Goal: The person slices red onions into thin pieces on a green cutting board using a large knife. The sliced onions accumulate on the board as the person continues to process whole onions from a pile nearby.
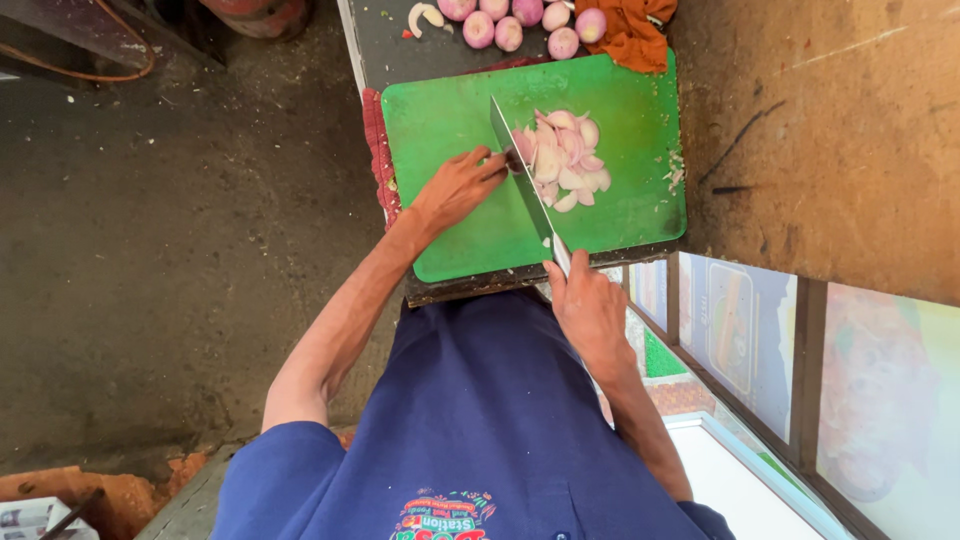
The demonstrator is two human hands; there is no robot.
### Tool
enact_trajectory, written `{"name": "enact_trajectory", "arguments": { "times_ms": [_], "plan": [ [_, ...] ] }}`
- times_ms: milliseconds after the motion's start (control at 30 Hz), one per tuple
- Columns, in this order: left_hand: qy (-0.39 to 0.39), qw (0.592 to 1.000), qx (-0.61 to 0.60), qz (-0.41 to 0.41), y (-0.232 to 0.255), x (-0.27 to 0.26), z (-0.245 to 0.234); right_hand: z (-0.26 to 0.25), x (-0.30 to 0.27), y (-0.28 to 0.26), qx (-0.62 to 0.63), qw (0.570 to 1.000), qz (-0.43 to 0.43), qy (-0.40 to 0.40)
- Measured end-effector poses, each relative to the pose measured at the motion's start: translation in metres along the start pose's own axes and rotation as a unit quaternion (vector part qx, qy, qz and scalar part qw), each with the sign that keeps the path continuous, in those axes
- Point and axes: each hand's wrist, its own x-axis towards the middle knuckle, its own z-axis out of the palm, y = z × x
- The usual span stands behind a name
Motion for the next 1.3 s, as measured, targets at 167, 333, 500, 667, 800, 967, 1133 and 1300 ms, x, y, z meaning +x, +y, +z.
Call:
{"name": "enact_trajectory", "arguments": {
  "times_ms": [167,333,500,667,800,967,1133,1300],
  "plan": [
    [-0.007,1.0,-0.005,-0.003,-0.003,-0.001,0.004,0.047,0.025,-0.013,0.047,0.997,-0.009,0.056],
    [0.02,1.0,-0.007,-0.006,-0.002,-0.005,0.008,0.054,0.026,0.001,0.053,0.998,0.023,-0.002],
    [0.019,1.0,-0.023,-0.006,0.001,-0.004,0.014,0.042,0.031,-0.007,0.059,0.998,0.006,0.032],
    [0.005,1.0,-0.014,-0.004,-0.006,-0.003,0.012,0.045,0.041,-0.015,0.047,0.998,0.05,-0.001],
    [0.015,1.0,-0.008,-0.002,-0.004,-0.006,0.013,0.053,0.038,-0.015,0.065,0.997,0.022,0.024],
    [0.054,0.998,-0.002,0.013,-0.007,-0.001,0.013,0.046,0.044,-0.022,0.032,0.998,0.013,0.045],
    [0.024,0.999,-0.023,0.009,-0.008,-0.007,0.013,0.047,0.037,-0.02,0.017,0.999,0.029,0.002],
    [0.004,1.0,-0.026,0.002,-0.011,-0.007,0.014,0.063,0.037,-0.013,0.057,0.998,0.037,-0.001]
  ]
}}
